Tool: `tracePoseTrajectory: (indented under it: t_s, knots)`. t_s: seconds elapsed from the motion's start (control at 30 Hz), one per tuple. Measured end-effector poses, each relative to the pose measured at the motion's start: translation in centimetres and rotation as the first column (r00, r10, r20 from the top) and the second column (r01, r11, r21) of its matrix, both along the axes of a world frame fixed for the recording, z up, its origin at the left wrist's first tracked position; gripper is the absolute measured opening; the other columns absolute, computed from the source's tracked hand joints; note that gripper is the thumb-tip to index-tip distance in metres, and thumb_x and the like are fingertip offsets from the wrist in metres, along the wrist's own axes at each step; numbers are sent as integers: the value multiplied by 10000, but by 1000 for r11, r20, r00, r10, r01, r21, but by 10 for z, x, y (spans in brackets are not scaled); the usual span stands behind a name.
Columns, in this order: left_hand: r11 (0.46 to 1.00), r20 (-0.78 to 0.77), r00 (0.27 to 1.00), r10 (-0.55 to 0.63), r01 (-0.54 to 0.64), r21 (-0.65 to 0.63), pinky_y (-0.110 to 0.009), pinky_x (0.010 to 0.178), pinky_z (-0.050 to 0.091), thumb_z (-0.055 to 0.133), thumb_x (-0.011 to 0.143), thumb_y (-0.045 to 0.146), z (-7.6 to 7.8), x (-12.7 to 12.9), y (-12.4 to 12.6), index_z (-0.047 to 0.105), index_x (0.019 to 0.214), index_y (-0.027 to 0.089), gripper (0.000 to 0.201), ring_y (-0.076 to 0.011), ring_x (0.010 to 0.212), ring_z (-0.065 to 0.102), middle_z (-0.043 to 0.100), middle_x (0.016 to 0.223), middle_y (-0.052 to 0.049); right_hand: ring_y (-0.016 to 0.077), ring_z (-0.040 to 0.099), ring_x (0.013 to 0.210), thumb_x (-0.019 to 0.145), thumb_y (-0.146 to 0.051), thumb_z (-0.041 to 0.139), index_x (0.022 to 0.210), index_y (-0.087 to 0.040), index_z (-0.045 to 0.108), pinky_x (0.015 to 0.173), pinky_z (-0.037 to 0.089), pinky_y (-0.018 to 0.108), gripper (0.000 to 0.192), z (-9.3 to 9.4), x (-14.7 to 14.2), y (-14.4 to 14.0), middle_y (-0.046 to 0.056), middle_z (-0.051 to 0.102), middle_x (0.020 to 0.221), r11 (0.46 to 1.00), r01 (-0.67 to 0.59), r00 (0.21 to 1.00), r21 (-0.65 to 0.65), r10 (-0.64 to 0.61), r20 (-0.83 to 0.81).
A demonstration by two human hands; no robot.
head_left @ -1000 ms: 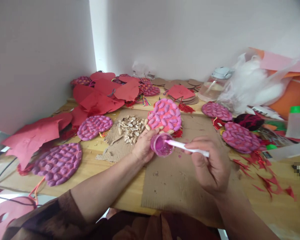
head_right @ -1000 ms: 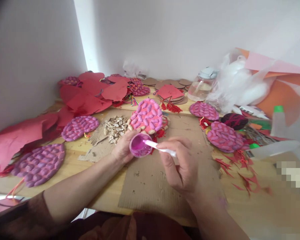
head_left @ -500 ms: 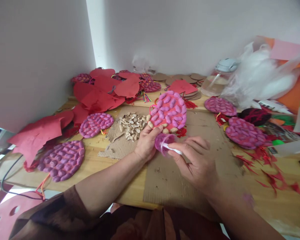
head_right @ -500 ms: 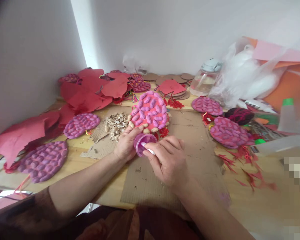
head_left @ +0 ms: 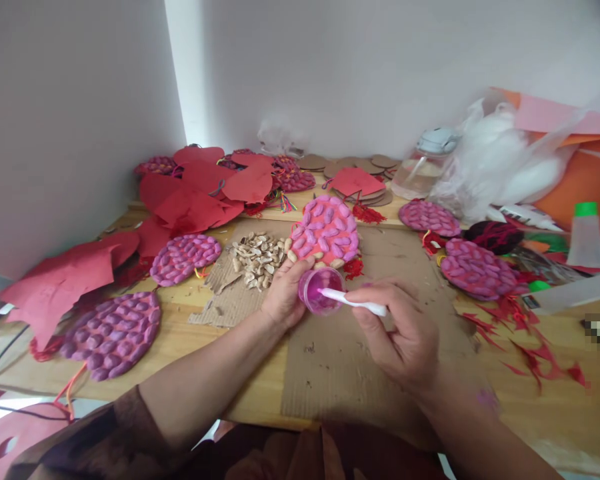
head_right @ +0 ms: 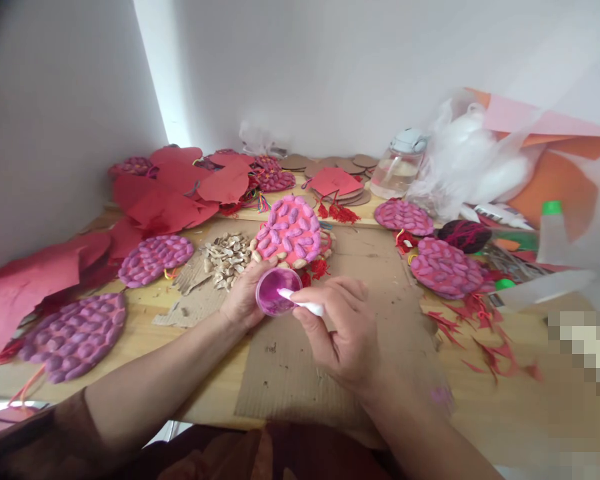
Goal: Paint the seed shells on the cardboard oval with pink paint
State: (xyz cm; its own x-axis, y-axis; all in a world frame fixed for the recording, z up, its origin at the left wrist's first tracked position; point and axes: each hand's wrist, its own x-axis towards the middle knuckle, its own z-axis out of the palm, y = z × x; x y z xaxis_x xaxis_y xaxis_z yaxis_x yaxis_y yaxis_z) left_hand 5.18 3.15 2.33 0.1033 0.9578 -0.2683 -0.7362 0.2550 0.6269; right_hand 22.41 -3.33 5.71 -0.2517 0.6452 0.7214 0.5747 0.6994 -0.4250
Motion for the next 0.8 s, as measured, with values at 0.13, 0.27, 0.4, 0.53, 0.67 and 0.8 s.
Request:
tracePoseTrajectory:
  t_s: [0.13, 0.27, 0.4, 0.53, 0.67, 0.8]
  knots:
    - [1000, 3, 1000, -19, 19, -11, -274, 693, 592, 845, 798, 150, -3, -2, 2, 696, 941, 140, 206, -136, 591, 702, 773, 774, -22, 179, 669, 877, 1000, -199, 648, 1064, -251, 710, 840, 471, 371, 104, 3, 3, 0, -20, 759, 873, 999, -39, 999, 22, 38, 18]
    - [999, 6, 1000, -14, 14, -48, -258, 641, 582, 825, 807, 141, -1, -3, 3, 686, 903, 137, 169, -145, 589, 702, 773, 741, -43, 174, 690, 891, 989, -177, 653, 1085, -256, 706, 855, 489, 374, 135, 3, 5, -1, -15, 762, 900, 1000, -8, 1000, 4, 8, -27]
    - [994, 20, 999, -35, 37, -104, -259, 647, 591, 742, 863, 117, 7, -2, 2, 707, 918, 138, 69, -156, 594, 709, 774, 722, -54, 169, 687, 832, 1013, -204, 619, 1080, -250, 713, 756, 506, 349, 125, 4, 10, -2, 6, 747, 921, 999, 26, 984, -33, -32, -173]
    - [988, 38, 999, -12, 18, -153, -240, 641, 579, 660, 901, 103, 12, -2, 2, 714, 848, 126, 79, -144, 572, 686, 754, 686, -61, 150, 623, 687, 1060, -298, 578, 1073, -231, 712, 609, 459, 314, 151, 3, 19, 5, 12, 707, 837, 983, 182, 904, -38, -183, -387]
    - [986, 22, 999, -29, 32, -162, -213, 628, 579, 699, 884, 104, 12, -4, 2, 699, 808, 128, 80, -125, 577, 683, 734, 670, -35, 167, 624, 700, 1058, -361, 598, 1069, -222, 707, 614, 452, 328, 178, -3, 29, 18, 26, 702, 835, 959, 279, 881, -47, -275, -385]
    - [984, 47, 998, -51, 58, -166, -202, 621, 582, 720, 872, 96, 14, -5, 3, 680, 778, 139, 111, -112, 571, 674, 724, 664, -21, 195, 659, 796, 1024, -333, 647, 1050, -221, 715, 715, 494, 364, 134, -13, 34, 24, 44, 725, 914, 947, 321, 912, -13, -313, -263]
